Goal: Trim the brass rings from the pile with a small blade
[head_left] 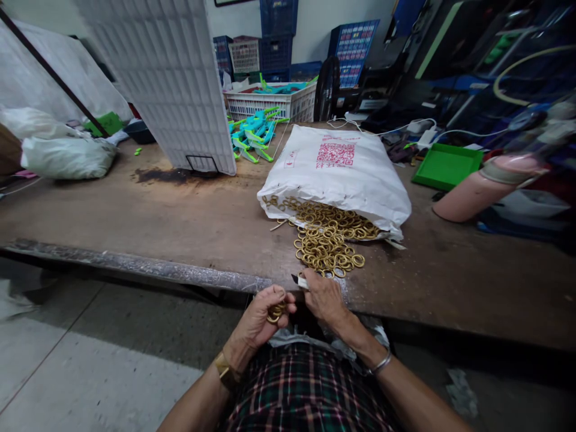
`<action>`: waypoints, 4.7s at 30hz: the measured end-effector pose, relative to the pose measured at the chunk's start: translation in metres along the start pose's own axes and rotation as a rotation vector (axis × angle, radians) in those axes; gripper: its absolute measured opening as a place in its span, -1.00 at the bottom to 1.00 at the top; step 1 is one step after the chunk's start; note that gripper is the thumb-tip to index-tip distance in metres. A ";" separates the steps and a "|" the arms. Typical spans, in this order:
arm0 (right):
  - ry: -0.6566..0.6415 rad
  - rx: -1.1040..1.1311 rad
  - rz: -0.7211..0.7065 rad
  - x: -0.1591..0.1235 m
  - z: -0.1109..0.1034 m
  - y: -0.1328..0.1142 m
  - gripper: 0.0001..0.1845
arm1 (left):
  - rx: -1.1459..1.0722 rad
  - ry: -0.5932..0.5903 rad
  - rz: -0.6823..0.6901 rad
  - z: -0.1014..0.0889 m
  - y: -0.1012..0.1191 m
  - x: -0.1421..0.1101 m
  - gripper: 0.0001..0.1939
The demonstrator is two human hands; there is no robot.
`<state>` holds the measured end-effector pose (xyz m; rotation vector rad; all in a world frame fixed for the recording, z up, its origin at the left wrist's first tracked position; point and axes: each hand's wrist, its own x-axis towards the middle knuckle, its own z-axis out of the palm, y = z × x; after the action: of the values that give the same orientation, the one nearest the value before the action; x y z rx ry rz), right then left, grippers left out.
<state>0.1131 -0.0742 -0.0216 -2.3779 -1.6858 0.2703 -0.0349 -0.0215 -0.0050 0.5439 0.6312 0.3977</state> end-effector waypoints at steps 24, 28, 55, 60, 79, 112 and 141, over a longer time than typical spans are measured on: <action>-0.109 1.044 0.192 0.000 -0.009 0.000 -0.79 | 0.779 0.189 0.263 0.015 -0.004 0.027 -0.80; -0.068 0.971 0.190 0.000 -0.012 -0.005 -0.74 | 0.816 0.191 0.316 0.017 -0.003 0.024 -0.81; -0.102 0.979 0.132 -0.006 -0.005 -0.001 -0.74 | 0.462 -0.010 0.087 0.010 -0.009 0.011 -0.65; -0.013 0.876 0.100 -0.007 -0.010 -0.003 -0.78 | 0.443 0.012 0.110 0.011 -0.007 0.007 -0.65; -0.041 0.092 -0.077 -0.020 -0.011 -0.012 -0.72 | 0.472 0.090 0.222 0.010 -0.008 0.002 -0.65; 0.072 0.133 -0.093 -0.027 -0.005 -0.011 -0.75 | 0.611 0.115 0.244 0.017 -0.005 -0.006 -0.68; -0.047 0.848 -0.028 -0.022 -0.018 -0.019 -0.62 | 0.618 0.025 0.234 0.013 -0.008 -0.016 -0.69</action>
<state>0.0937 -0.0906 0.0013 -1.7115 -1.2478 0.8429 -0.0369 -0.0407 0.0064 1.2114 0.7176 0.4276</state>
